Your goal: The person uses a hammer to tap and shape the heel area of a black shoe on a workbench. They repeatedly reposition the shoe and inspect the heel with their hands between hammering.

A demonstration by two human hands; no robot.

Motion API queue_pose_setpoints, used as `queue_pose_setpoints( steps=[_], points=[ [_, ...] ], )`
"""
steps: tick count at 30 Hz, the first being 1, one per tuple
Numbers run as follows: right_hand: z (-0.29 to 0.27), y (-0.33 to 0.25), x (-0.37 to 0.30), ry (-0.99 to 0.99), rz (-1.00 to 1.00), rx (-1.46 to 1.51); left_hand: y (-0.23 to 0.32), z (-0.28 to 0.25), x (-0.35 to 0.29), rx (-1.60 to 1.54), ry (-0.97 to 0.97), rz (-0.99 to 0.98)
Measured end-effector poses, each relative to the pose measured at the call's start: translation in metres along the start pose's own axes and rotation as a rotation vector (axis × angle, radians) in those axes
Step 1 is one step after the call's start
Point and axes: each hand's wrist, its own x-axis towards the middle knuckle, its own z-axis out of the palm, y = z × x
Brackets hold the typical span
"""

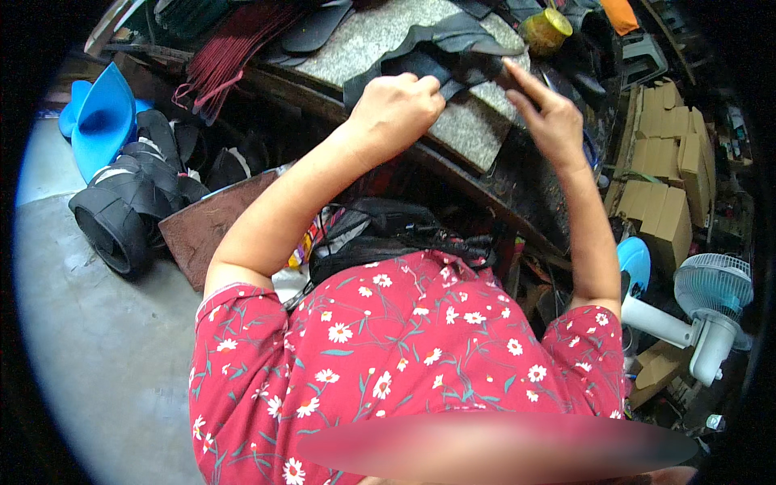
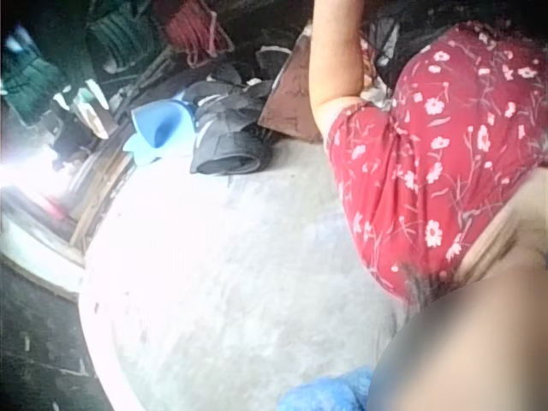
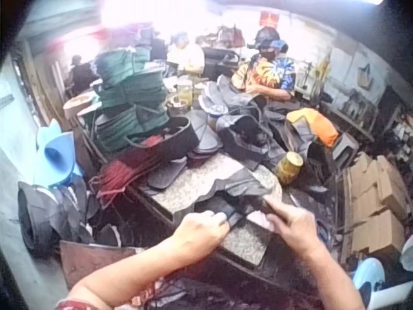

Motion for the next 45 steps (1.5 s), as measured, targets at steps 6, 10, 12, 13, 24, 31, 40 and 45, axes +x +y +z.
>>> queue_pose_setpoints(
  steps=[6, 10, 12, 13, 24, 31, 40, 45],
  points=[
    [-0.001, -0.008, -0.001, -0.018, 0.025, 0.107, -0.001, 0.002, 0.001, 0.0, 0.027, 0.012],
    [-0.004, -0.01, 0.0, -0.001, -0.058, 0.025, -0.002, 0.002, 0.002, 0.014, 0.019, 0.011],
    [-0.005, -0.011, 0.0, 0.073, -0.016, 0.11, -0.002, 0.002, 0.001, 0.013, 0.031, 0.009],
    [-0.005, -0.011, -0.001, 0.061, 0.025, 0.247, -0.001, 0.002, 0.0, -0.005, 0.039, -0.005],
    [-0.008, -0.002, -0.001, 0.183, 0.027, 0.255, -0.002, 0.026, 0.043, 0.104, 0.151, -0.009],
    [0.013, 0.012, -0.011, 0.069, 0.04, -0.056, -0.001, 0.01, 0.019, 0.044, 0.15, -0.233],
    [-0.015, 0.001, -0.001, 0.194, 0.085, 0.424, -0.007, 0.0, 0.007, -0.035, 0.111, 0.183],
    [-0.008, -0.011, -0.012, -0.07, 0.082, 0.004, 0.001, 0.005, 0.003, 0.087, 0.118, 0.084]
  ],
)
